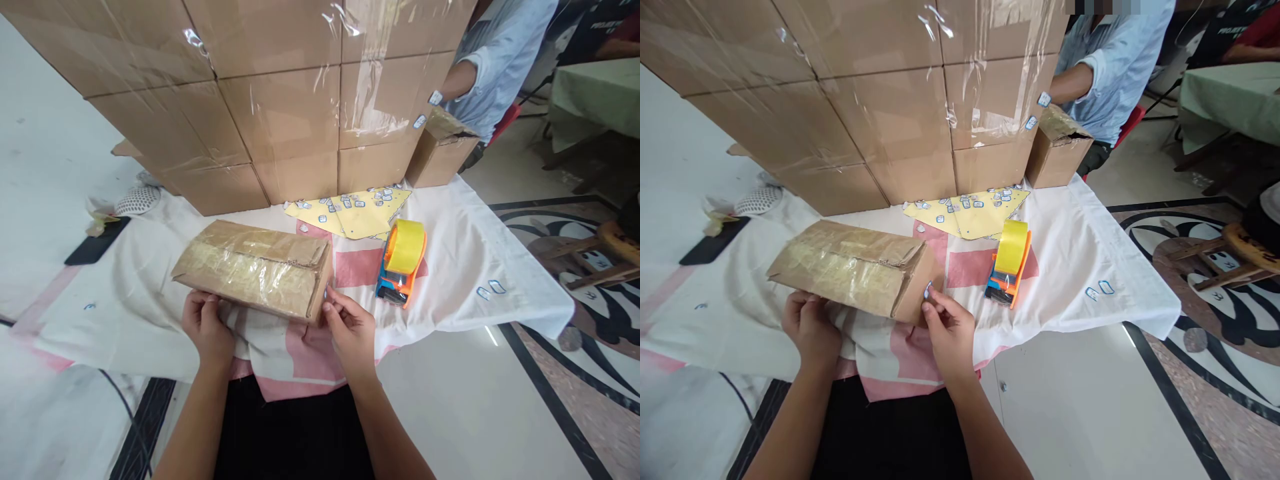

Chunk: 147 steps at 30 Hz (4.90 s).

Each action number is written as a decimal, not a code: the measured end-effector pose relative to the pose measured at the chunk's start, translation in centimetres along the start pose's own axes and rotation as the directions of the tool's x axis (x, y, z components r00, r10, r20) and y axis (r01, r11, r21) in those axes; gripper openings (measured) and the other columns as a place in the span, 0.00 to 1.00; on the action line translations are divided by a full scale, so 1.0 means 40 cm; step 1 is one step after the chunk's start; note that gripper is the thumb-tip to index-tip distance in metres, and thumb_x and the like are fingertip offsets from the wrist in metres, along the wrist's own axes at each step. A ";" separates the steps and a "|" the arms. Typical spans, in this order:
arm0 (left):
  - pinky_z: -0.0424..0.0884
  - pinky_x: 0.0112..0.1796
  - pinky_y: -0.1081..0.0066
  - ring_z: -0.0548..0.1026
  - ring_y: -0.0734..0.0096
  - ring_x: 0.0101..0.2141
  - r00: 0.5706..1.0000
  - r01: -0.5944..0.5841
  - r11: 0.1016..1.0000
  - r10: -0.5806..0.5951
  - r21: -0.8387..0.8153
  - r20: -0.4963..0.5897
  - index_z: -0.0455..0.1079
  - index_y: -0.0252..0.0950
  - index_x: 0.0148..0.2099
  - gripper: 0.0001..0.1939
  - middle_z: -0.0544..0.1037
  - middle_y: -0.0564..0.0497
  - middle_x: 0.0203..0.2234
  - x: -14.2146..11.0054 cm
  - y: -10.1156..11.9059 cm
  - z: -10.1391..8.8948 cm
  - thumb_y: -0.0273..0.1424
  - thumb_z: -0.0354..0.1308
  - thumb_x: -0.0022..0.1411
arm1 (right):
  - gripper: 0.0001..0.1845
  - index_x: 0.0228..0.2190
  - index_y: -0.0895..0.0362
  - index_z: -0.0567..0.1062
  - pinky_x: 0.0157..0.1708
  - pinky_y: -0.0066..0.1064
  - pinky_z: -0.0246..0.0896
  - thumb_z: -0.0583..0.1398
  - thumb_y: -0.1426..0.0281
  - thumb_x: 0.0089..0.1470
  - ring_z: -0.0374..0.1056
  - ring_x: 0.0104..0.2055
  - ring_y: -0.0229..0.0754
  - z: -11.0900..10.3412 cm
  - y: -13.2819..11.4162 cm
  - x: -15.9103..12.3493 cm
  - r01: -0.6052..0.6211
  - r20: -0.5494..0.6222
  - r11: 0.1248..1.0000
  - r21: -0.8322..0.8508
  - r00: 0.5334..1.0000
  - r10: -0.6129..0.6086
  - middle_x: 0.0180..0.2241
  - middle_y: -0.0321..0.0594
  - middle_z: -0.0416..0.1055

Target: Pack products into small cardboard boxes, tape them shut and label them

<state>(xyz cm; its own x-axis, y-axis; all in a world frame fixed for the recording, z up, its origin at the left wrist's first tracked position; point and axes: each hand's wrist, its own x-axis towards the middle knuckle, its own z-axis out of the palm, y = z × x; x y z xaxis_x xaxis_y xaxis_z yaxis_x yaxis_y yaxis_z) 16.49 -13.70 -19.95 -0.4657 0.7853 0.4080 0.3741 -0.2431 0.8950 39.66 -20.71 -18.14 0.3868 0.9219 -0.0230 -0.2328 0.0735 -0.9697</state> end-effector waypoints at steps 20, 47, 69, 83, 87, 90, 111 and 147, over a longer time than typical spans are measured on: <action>0.63 0.38 0.66 0.66 0.69 0.33 0.990 -0.090 0.995 0.085 -0.040 -0.109 0.61 0.38 0.29 0.08 0.67 0.55 0.28 -0.016 0.029 0.031 0.30 0.58 0.56 | 0.28 0.67 0.50 0.64 0.61 0.45 0.65 0.53 0.59 0.70 0.71 0.58 0.50 0.000 0.005 0.014 0.095 0.158 0.971 -0.218 0.986 -0.061 0.54 0.45 0.77; 0.63 0.42 0.65 0.67 0.69 0.36 0.998 -0.041 0.993 0.034 -0.108 -0.059 0.61 0.39 0.33 0.09 0.68 0.54 0.31 -0.004 0.023 0.036 0.29 0.60 0.55 | 0.19 0.54 0.54 0.71 0.34 0.30 0.59 0.60 0.67 0.62 0.60 0.29 0.37 0.013 -0.001 0.016 0.049 0.091 0.997 -0.063 0.995 -0.044 0.24 0.27 0.60; 0.62 0.41 0.71 0.68 0.74 0.37 1.000 0.025 0.968 -0.022 -0.248 0.014 0.64 0.34 0.32 0.07 0.69 0.52 0.34 -0.006 0.028 0.025 0.24 0.61 0.59 | 0.19 0.24 0.55 0.69 0.24 0.27 0.50 0.72 0.62 0.52 0.52 0.21 0.32 -0.027 -0.032 0.079 -0.154 0.011 0.897 0.415 0.986 0.164 0.17 0.27 0.58; 0.62 0.41 0.69 0.67 0.70 0.37 0.992 0.091 0.957 -0.064 -0.276 0.105 0.67 0.38 0.33 0.07 0.69 0.54 0.33 -0.012 0.014 0.001 0.30 0.62 0.62 | 0.27 0.19 0.55 0.63 0.22 0.29 0.44 0.61 0.55 0.64 0.50 0.19 0.32 -0.087 -0.187 0.107 0.262 -0.273 0.929 -0.261 0.903 -0.331 0.15 0.28 0.55; 0.64 0.44 0.68 0.69 0.69 0.40 0.990 0.099 0.950 -0.063 -0.297 0.130 0.67 0.39 0.33 0.07 0.70 0.53 0.35 -0.010 0.003 -0.003 0.30 0.64 0.62 | 0.15 0.27 0.56 0.74 0.23 0.29 0.53 0.65 0.59 0.59 0.59 0.20 0.34 -0.178 -0.354 0.190 0.473 -0.288 0.667 -0.575 0.646 -0.707 0.20 0.31 0.66; 0.65 0.44 0.68 0.69 0.69 0.41 0.986 0.101 0.948 -0.054 -0.303 0.159 0.68 0.39 0.34 0.07 0.70 0.53 0.36 -0.007 -0.009 -0.005 0.30 0.64 0.61 | 0.11 0.32 0.55 0.76 0.22 0.28 0.54 0.67 0.60 0.57 0.62 0.20 0.35 -0.200 -0.437 0.293 0.535 -0.200 0.587 -0.608 0.612 -0.765 0.22 0.32 0.68; 0.69 0.36 0.71 0.70 0.70 0.33 0.951 0.159 0.967 -0.096 -0.197 0.295 0.71 0.41 0.32 0.06 0.69 0.53 0.29 0.006 -0.037 -0.064 0.33 0.64 0.60 | 0.18 0.44 0.62 0.82 0.47 0.34 0.65 0.60 0.82 0.53 0.73 0.43 0.47 -0.241 -0.250 0.892 0.300 0.305 0.081 -0.951 0.951 0.057 0.46 0.53 0.79; 0.74 0.43 0.67 0.76 0.61 0.40 0.977 0.113 0.978 -0.077 -0.176 0.200 0.71 0.39 0.28 0.23 0.78 0.47 0.37 0.008 -0.035 -0.031 0.54 0.67 0.53 | 0.19 0.27 0.55 0.79 0.24 0.29 0.55 0.77 0.58 0.39 0.60 0.25 0.36 0.012 -0.115 0.120 0.086 -0.029 0.965 0.249 0.996 -0.082 0.35 0.41 0.75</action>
<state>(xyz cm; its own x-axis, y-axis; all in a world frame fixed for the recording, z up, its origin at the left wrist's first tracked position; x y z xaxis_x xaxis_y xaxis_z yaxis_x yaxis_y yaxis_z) 14.81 -13.80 -20.84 -0.3230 0.8998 0.2932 0.1720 -0.2488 0.9532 42.18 -16.43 -13.67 0.4298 0.9015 0.0495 -0.4135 0.2452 -0.8769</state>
